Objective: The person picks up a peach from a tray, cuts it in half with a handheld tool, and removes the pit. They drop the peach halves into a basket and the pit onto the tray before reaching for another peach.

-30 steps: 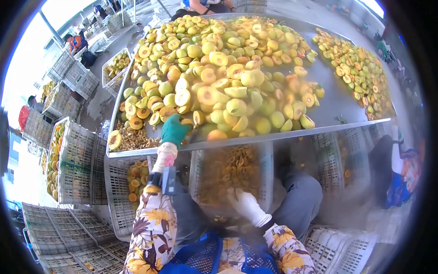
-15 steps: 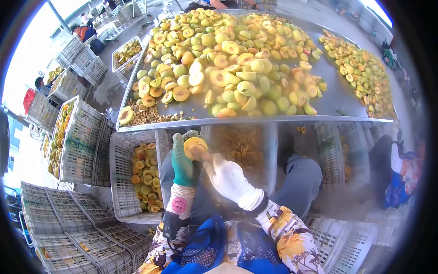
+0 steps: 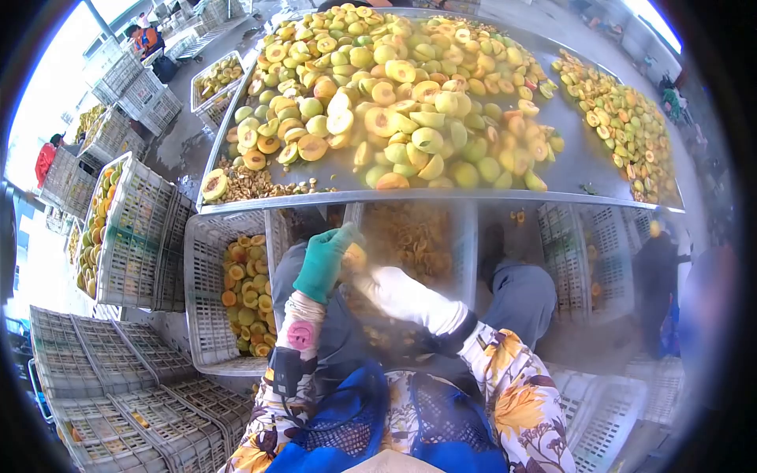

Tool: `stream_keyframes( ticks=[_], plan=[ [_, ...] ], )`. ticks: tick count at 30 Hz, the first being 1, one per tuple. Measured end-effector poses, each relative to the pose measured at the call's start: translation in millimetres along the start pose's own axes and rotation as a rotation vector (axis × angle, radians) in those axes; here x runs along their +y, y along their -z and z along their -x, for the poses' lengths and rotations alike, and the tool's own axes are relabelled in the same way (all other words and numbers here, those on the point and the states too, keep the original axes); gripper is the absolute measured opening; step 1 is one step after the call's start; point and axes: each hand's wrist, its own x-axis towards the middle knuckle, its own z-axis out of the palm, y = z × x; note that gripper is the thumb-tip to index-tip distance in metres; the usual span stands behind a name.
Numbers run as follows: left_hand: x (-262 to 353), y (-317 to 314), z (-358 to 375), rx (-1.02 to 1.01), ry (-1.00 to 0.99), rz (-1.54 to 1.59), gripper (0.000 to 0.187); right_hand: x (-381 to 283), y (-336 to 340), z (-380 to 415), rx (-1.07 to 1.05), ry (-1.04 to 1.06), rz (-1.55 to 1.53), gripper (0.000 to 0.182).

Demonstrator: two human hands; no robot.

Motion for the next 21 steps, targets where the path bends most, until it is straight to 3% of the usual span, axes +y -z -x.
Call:
stream_keyframes(
  ticks=[3, 4, 6, 7, 8, 9, 11, 14, 16, 17, 18, 19, 20, 21],
  plan=[
    [6.4, -20.2, 10.5, 0.186, -0.004, 0.454, 0.028, -3.9, 0.8, 2.4, -0.001, -0.093, -0.398, 0.050],
    [13.8, -27.0, 11.9, 0.275, 0.008, 0.689, 0.027, -3.4, 2.4, 0.1, 0.006, -0.052, -0.333, 0.049],
    [5.3, -21.7, 4.9, 0.222, -0.055, 0.453, 0.024, 0.7, 0.1, -4.0, 0.016, 0.022, -0.212, 0.047],
    [3.7, -19.3, 5.0, 0.199, -0.078, 0.339, 0.023, 0.5, 3.3, -1.6, -0.053, -0.039, -0.300, 0.046],
    [5.1, -13.7, 5.2, 0.091, 0.189, 0.366, 0.024, -3.6, 10.9, 1.9, -0.120, -0.097, -0.388, 0.044],
    [7.2, -14.5, 6.7, 0.079, 0.168, 0.383, 0.024, -6.1, 16.3, 3.9, -0.188, -0.153, -0.475, 0.043],
    [8.7, -19.1, 4.3, 0.045, 0.120, 0.415, 0.024, 0.9, 12.3, 4.9, -0.337, -0.201, -0.955, 0.041],
    [5.3, -44.1, 2.7, 0.264, 0.018, 0.607, 0.024, 38.7, -6.8, -3.2, -0.414, -0.071, -1.298, 0.047],
    [5.9, -35.4, -2.0, 0.543, -0.152, 0.269, 0.025, 39.8, -17.3, -5.7, -0.371, 0.089, -1.436, 0.050],
    [6.8, -20.4, -1.6, 0.655, -0.151, 0.343, 0.026, 35.4, -23.1, -1.3, -0.081, 0.143, -1.330, 0.043],
    [7.8, -5.4, -1.3, 0.769, -0.156, 0.415, 0.027, 49.6, -29.8, -9.1, 0.184, 0.182, -0.993, 0.039],
    [10.5, 26.3, -1.0, 0.835, -0.084, 0.745, 0.029, 70.0, -30.8, -23.6, 0.435, 0.227, -0.639, 0.034],
    [2.7, 67.5, 4.2, 0.787, -0.018, 0.495, 0.032, 90.4, -23.7, -28.2, 0.618, 0.321, 0.018, 0.028],
    [-5.7, 104.0, 8.4, 0.736, 0.053, 0.245, 0.035, 110.5, -19.8, -34.6, 0.602, 0.237, 0.510, 0.026]
  ],
)
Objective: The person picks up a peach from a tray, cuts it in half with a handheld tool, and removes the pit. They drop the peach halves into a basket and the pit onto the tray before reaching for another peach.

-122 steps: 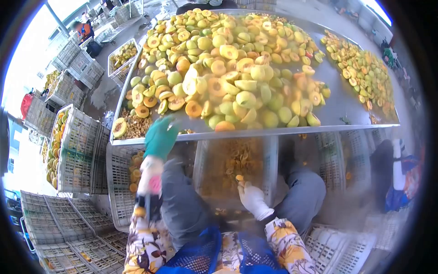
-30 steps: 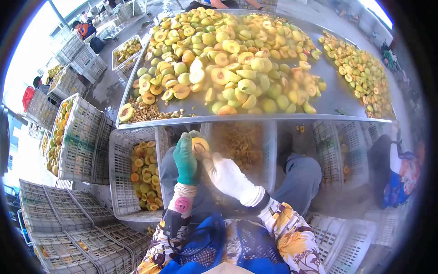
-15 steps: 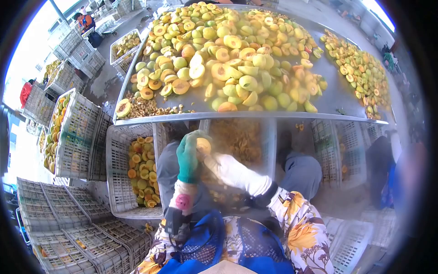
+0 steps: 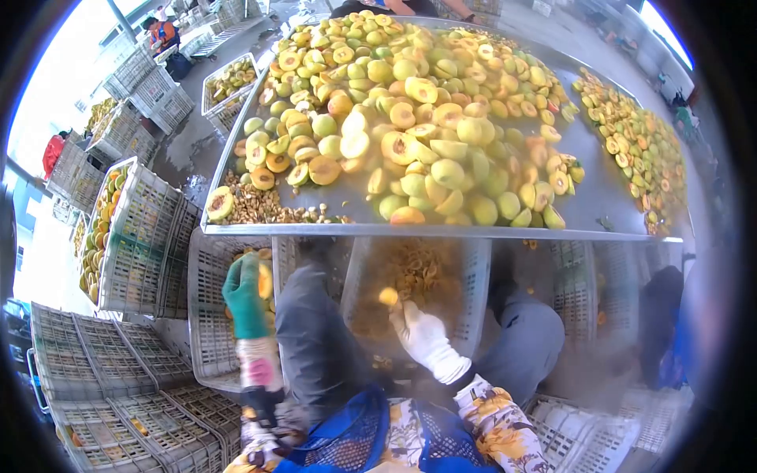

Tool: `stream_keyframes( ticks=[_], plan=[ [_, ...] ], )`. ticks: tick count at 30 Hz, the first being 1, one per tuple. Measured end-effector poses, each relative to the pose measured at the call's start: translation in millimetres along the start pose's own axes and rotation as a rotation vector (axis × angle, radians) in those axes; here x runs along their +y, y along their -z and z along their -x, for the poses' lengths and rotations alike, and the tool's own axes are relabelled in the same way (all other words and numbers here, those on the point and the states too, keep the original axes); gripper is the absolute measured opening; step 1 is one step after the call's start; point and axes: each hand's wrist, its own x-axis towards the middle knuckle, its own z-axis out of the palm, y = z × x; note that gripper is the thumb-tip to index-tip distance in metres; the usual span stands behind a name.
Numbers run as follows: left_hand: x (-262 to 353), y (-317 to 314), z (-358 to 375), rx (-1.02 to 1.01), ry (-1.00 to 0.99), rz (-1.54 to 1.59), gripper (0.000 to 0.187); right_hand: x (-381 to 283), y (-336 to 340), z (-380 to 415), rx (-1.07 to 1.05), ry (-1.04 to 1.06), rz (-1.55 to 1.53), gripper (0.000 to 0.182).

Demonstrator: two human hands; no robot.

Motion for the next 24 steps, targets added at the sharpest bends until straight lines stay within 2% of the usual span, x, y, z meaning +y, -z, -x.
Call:
stream_keyframes(
  ticks=[2, 3, 4, 5, 7, 8, 9, 10, 12, 13, 14, 15, 16, 19, 20, 22, 23, 24],
  plan=[
    [28.9, 20.1, -18.9, -0.100, -0.583, -1.010, 0.037, 40.3, -15.6, 1.4, -0.365, -0.029, 0.403, 0.028],
    [39.0, 19.6, -25.7, -0.153, -0.884, -1.508, 0.039, 48.6, -25.6, 7.1, -0.245, -0.118, 0.370, 0.030],
    [41.3, 0.9, -37.5, -0.169, -0.909, -1.401, 0.037, 53.8, -28.9, 5.9, -0.123, -0.192, 0.346, 0.032],
    [42.7, -25.6, -50.3, -0.196, -0.922, -1.301, 0.036, 59.0, -31.6, 9.6, -0.168, -0.147, 0.329, 0.032],
    [29.2, -87.2, -90.2, -0.257, -0.620, -1.300, 0.044, 70.0, -39.3, 21.8, -0.139, -0.149, 0.289, 0.032],
    [17.2, -115.3, -114.8, -0.214, -0.616, -1.386, 0.051, 76.5, -40.1, 14.9, -0.106, -0.138, 0.273, 0.032],
    [10.8, -136.3, -128.6, -0.177, -0.660, -1.460, 0.055, 63.1, -27.1, 6.7, -0.027, -0.259, 0.228, 0.034],
    [3.9, -153.9, -140.7, -0.171, -0.634, -1.501, 0.052, 81.8, -34.3, 8.4, -0.162, -0.251, 0.174, 0.036],
    [-30.7, -171.9, -162.3, -0.153, -0.717, -1.578, 0.047, 117.9, -51.0, 22.4, -0.427, -0.247, 0.055, 0.039],
    [-50.9, -178.9, -173.3, -0.127, -0.814, -1.619, 0.046, 119.2, -56.6, 30.7, -0.270, -0.261, 0.076, 0.046],
    [-76.4, -181.3, -183.5, -0.092, -0.902, -1.658, 0.046, 102.6, -50.9, 23.6, -0.123, -0.371, 0.124, 0.042],
    [-93.5, -177.2, -182.6, -0.071, -0.975, -1.708, 0.046, 81.9, -37.3, 17.1, -0.084, -0.378, 0.106, 0.036],
    [-77.6, -174.7, -167.1, -0.125, -0.826, -1.599, 0.047, 64.4, -25.6, 9.4, -0.046, -0.395, 0.084, 0.030],
    [-19.2, -164.4, -140.3, -0.274, -0.407, -1.294, 0.055, 42.8, -9.0, 6.0, 0.088, -0.167, 0.021, 0.027],
    [-28.0, -155.6, -151.2, -0.289, -0.405, -1.321, 0.064, 32.4, -0.2, 2.0, 0.196, -0.120, -0.040, 0.026],
    [-28.9, -140.3, -149.2, -0.444, -0.479, -1.605, 0.070, 11.2, 13.7, 4.2, 0.395, -0.029, -0.161, 0.023],
    [-34.8, -133.3, -138.4, -0.366, -0.665, -1.550, 0.064, 8.7, 13.4, 8.8, 0.370, -0.049, -0.134, 0.024],
    [-39.6, -130.2, -137.7, -0.397, -0.630, -1.501, 0.062, 9.4, 9.1, 12.4, 0.349, -0.067, -0.108, 0.025]
  ],
)
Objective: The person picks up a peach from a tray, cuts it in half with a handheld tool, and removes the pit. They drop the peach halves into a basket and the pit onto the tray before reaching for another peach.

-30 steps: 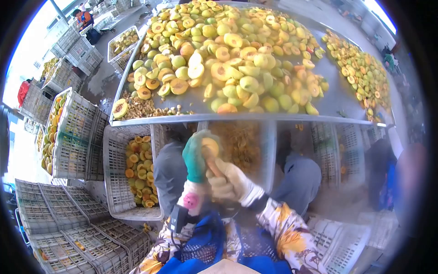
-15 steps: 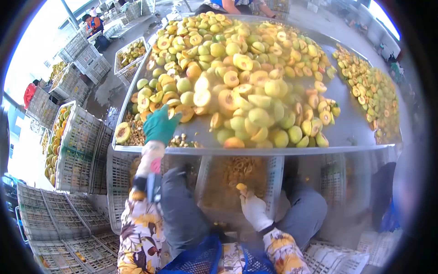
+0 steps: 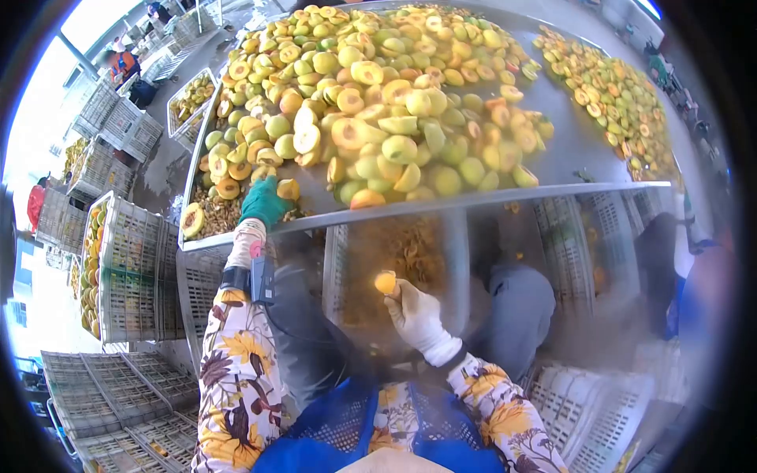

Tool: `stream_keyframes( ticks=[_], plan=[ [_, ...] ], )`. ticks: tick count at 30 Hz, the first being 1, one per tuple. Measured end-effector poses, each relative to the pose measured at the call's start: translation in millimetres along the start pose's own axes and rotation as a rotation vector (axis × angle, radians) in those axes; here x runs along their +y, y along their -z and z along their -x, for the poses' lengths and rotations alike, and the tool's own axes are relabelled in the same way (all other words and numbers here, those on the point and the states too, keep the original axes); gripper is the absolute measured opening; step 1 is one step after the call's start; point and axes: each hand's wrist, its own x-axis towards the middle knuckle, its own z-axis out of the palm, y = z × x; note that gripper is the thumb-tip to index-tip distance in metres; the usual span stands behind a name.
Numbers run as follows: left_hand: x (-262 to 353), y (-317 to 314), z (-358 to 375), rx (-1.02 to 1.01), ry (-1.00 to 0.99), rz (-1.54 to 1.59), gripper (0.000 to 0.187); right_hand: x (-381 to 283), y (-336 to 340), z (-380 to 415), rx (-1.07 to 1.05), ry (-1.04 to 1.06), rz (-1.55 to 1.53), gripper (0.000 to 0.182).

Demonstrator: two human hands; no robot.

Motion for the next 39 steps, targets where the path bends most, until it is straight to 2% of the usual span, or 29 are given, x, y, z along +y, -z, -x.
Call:
stream_keyframes(
  ticks=[1, 2, 3, 4, 6, 7, 8, 9, 11, 12, 14, 16, 20, 21, 24, 26, 28, 30, 33, 36, 39],
  plan=[
    [-4.0, -9.2, -4.1, -0.020, 0.002, 0.065, 0.060, 7.0, -4.0, 3.4, -0.018, -0.012, 0.034, 0.026],
    [-3.8, -16.2, 2.1, -0.048, 0.007, 0.132, 0.058, 69.2, -35.8, 14.9, -0.423, -0.159, 0.209, 0.031],
    [7.2, 1.5, 15.5, 0.068, 0.036, 0.292, 0.048, 87.8, -36.0, 36.8, -0.404, -0.144, 0.202, 0.033],
    [14.5, 25.3, 13.8, 0.041, 0.117, 0.651, 0.050, 96.9, -36.2, 36.8, -0.367, -0.105, 0.201, 0.035],
    [25.6, 53.3, 51.7, -0.074, 0.340, 1.377, 0.054, 80.3, -12.7, 40.0, -0.273, -0.186, 0.222, 0.030],
    [43.2, 67.7, 76.3, -0.012, 0.343, 1.809, 0.056, 64.7, -5.3, 38.0, -0.205, -0.227, 0.222, 0.028],
    [40.7, 68.2, 91.8, -0.079, 0.296, 1.981, 0.058, 55.7, -1.1, 28.1, -0.170, -0.194, 0.176, 0.029],
    [45.9, 70.8, 110.1, -0.149, 0.234, 2.004, 0.037, 46.2, 2.8, 30.7, -0.152, -0.176, 0.129, 0.030],
    [55.6, 72.1, 146.1, -0.287, 0.385, 2.121, 0.041, 26.2, 13.2, 31.2, -0.155, -0.142, 0.006, 0.029],
    [67.7, 64.6, 158.0, -0.289, 0.534, 2.203, 0.056, 12.4, 18.7, 28.6, -0.182, -0.146, -0.091, 0.029],
    [90.1, 54.8, 183.0, -0.187, 0.635, 2.235, 0.060, -22.3, 32.1, 24.0, -0.236, -0.160, -0.279, 0.029],
    [103.5, 55.4, 204.0, -0.217, 0.587, 2.249, 0.061, -67.2, 50.3, 17.8, -0.272, 0.063, -0.371, 0.022],
    [113.0, 50.3, 221.5, -0.197, 0.425, 2.207, 0.057, -92.2, 42.4, 13.6, -0.164, 0.202, -0.182, 0.019],
    [113.6, 53.0, 224.0, -0.189, 0.438, 2.212, 0.054, -93.1, 38.0, 12.2, -0.144, 0.229, -0.108, 0.018],
    [112.6, 44.2, 229.0, -0.047, 0.453, 1.931, 0.042, -99.4, 32.8, 8.1, -0.103, 0.248, -0.070, 0.018],
    [109.1, 28.9, 231.1, 0.099, 0.307, 1.730, 0.040, -103.5, 37.1, 7.4, -0.194, 0.248, 0.017, 0.018],
    [107.1, 35.4, 229.1, 0.084, 0.262, 1.619, 0.036, -101.8, 38.9, 4.9, -0.262, 0.265, 0.071, 0.018],
    [100.8, 52.0, 229.6, -0.091, 0.323, 1.597, 0.033, -92.8, 36.3, 5.9, -0.317, 0.295, 0.087, 0.019],
    [96.6, 69.6, 217.8, -0.308, 0.373, 1.377, 0.033, -85.4, 30.5, 4.9, -0.389, 0.237, -0.197, 0.022],
    [81.1, 53.7, 211.0, -0.392, 0.333, 1.517, 0.032, -93.8, 31.4, 1.0, -0.504, -0.009, -0.434, 0.030],
    [106.1, 60.3, 224.1, 0.067, 0.392, 1.967, 0.033, -91.8, 31.6, -3.2, -0.613, -0.317, -0.597, 0.038]
  ],
)
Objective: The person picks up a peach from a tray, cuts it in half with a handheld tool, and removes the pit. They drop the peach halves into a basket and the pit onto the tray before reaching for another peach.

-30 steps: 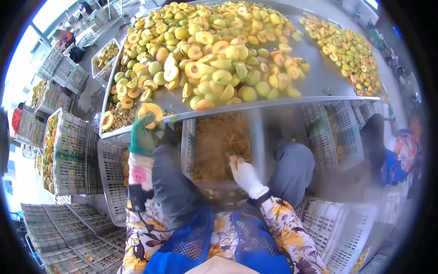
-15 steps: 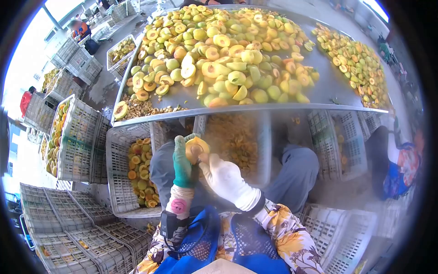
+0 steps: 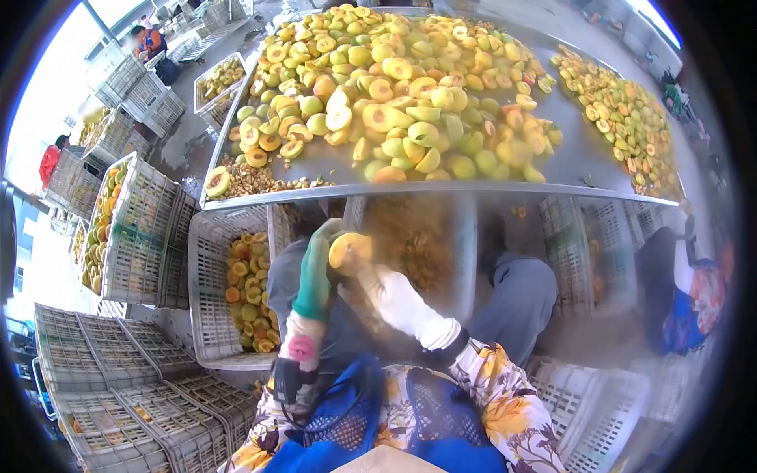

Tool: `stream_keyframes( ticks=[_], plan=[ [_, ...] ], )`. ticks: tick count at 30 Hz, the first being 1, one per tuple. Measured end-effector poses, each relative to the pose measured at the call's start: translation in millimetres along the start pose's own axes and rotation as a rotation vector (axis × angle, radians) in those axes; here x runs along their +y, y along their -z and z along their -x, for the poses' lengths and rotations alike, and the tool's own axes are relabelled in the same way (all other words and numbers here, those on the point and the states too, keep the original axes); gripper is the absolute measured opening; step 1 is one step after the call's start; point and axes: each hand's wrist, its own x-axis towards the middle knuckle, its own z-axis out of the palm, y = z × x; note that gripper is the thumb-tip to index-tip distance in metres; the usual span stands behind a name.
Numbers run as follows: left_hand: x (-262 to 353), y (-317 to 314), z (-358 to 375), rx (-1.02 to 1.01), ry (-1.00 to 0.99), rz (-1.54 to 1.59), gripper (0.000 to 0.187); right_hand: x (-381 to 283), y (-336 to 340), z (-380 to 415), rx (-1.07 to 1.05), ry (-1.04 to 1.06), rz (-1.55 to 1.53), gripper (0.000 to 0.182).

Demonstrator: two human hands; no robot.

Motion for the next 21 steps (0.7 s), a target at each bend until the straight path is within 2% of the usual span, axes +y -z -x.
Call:
stream_keyframes(
  ticks=[2, 3, 4, 6, 7, 9, 10, 13, 14, 16, 17, 18, 19, 20, 21],
  plan=[
    [-7.7, -0.3, -0.4, 0.011, -0.140, -0.276, 0.032, 14.7, -1.8, -9.6, 0.072, 0.343, 0.235, 0.042],
    [-13.3, 3.9, 0.1, 0.022, -0.203, -0.414, 0.032, 13.2, -0.5, -6.5, 0.007, 0.278, 0.154, 0.042],
    [-15.2, 11.7, -5.7, -0.106, -0.277, -0.545, 0.029, 5.6, 0.2, -3.0, -0.051, 0.208, 0.077, 0.043],
    [-12.9, 10.2, -8.0, -0.188, 0.044, -0.376, 0.027, -18.7, 15.2, 12.3, -0.339, -0.401, -0.462, 0.043],
    [-11.5, 7.6, -9.3, -0.231, 0.204, -0.292, 0.026, -16.3, 15.9, 12.3, -0.346, -0.402, -0.562, 0.043],
    [-23.8, 4.1, -13.0, -0.209, 0.102, -0.292, 0.026, -9.0, 13.6, 15.2, -0.362, -0.410, -0.767, 0.044],
    [-27.4, 2.7, -14.9, -0.197, 0.050, -0.293, 0.026, -13.6, 12.2, 16.0, -0.310, -0.373, -0.683, 0.045],
    [-20.7, 0.7, -15.4, -0.307, 0.252, -0.073, 0.027, 19.3, 23.8, 3.8, -0.503, -0.471, -0.994, 0.047],
    [-24.6, -2.9, -15.7, -0.211, 0.209, -0.070, 0.027, 30.7, 20.4, 1.6, -0.507, -0.479, -1.127, 0.047],
    [-34.6, -10.4, -15.2, -0.013, 0.120, -0.066, 0.026, 21.0, 14.9, 5.8, -0.401, -0.414, -1.046, 0.047],
    [-33.1, -3.9, -24.9, 0.120, -0.079, -0.179, 0.026, 10.1, 11.0, 6.6, -0.358, -0.375, -1.000, 0.047],
    [-29.5, 8.9, -38.9, 0.255, -0.280, -0.289, 0.026, -4.8, 4.2, 12.6, -0.290, -0.164, -0.719, 0.047],
    [-13.7, 22.6, -45.6, 0.351, -0.375, -0.272, 0.026, 9.0, -5.4, 9.6, -0.088, -0.047, -0.475, 0.047],
    [2.2, 36.3, -52.3, 0.447, -0.468, -0.262, 0.026, 24.8, -4.1, 3.2, 0.147, 0.248, -0.071, 0.043],
    [31.4, 56.6, -54.0, 0.494, -0.460, -0.123, 0.025, 44.0, 3.2, -7.0, 0.387, 0.540, 0.334, 0.039]
  ],
)
